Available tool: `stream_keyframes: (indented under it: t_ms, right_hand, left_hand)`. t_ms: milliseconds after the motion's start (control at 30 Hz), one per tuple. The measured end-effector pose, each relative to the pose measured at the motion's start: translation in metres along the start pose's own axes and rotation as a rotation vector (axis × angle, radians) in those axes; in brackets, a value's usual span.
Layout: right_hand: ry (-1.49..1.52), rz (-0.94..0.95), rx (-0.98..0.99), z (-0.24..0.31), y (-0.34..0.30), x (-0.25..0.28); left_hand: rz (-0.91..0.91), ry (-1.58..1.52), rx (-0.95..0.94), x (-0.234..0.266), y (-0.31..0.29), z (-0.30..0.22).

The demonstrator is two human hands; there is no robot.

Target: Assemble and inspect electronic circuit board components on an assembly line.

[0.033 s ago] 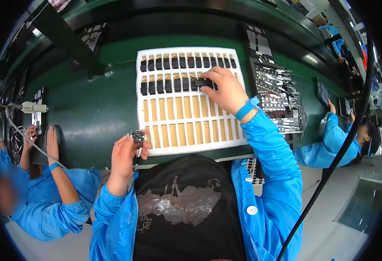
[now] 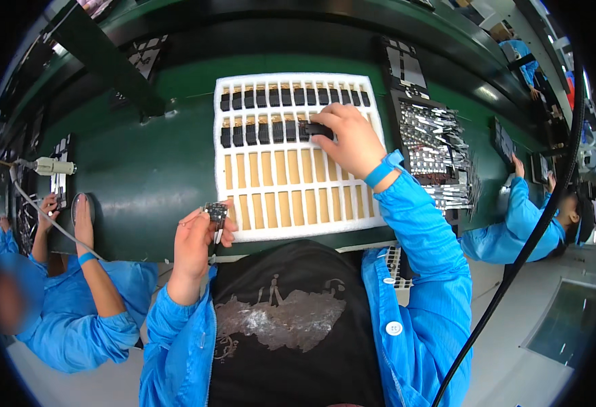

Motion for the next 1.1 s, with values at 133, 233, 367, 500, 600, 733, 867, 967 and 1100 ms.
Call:
stream_keyframes:
  t_ms: [133,233,367,500,600,733,867,967,1100]
  right_hand:
    - [-0.129,-0.022,0.124,0.016,0.001,-0.011]
    - [-0.3,-0.11,0.227,0.027,-0.006,-0.015]
    - [-0.348,-0.137,0.26,0.031,-0.009,-0.018]
    - [-0.255,-0.218,0.221,0.035,-0.009,-0.001]
    - [0.013,-0.227,0.106,0.028,-0.011,0.013]
    - [0.529,-0.209,-0.357,0.02,-0.031,0.017]
    - [0.945,-0.23,-0.498,0.031,-0.052,0.007]
    - [1.08,-0.208,-0.54,0.044,-0.058,0.005]
    - [1.2,-0.203,-0.577,0.057,-0.065,0.0]
  left_hand:
    - [0.034,0.012,-0.023,-0.022,-0.009,-0.017]
    - [0.085,0.02,-0.021,-0.037,-0.01,-0.023]
    - [0.074,-0.023,-0.008,-0.048,-0.003,-0.022]
    - [0.08,-0.079,0.02,-0.062,0.003,-0.026]
    - [0.133,-0.113,0.024,-0.072,0.01,-0.031]
    - [0.162,-0.143,0.044,-0.085,0.015,-0.035]
    - [0.166,-0.177,0.05,-0.091,0.02,-0.035]
    - [0.151,-0.224,0.043,-0.094,0.02,-0.037]
    - [0.113,-0.245,-0.01,-0.094,0.02,-0.043]
Point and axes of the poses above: each hand's wrist, its own y-axis towards the middle knuckle, its own x-axis out of the back of the hand, z = x × y, the point moved 10 cm from there along y, towards the middle knuckle, and after that the axes turned 7 degrees about x, right-handed, at the moved point
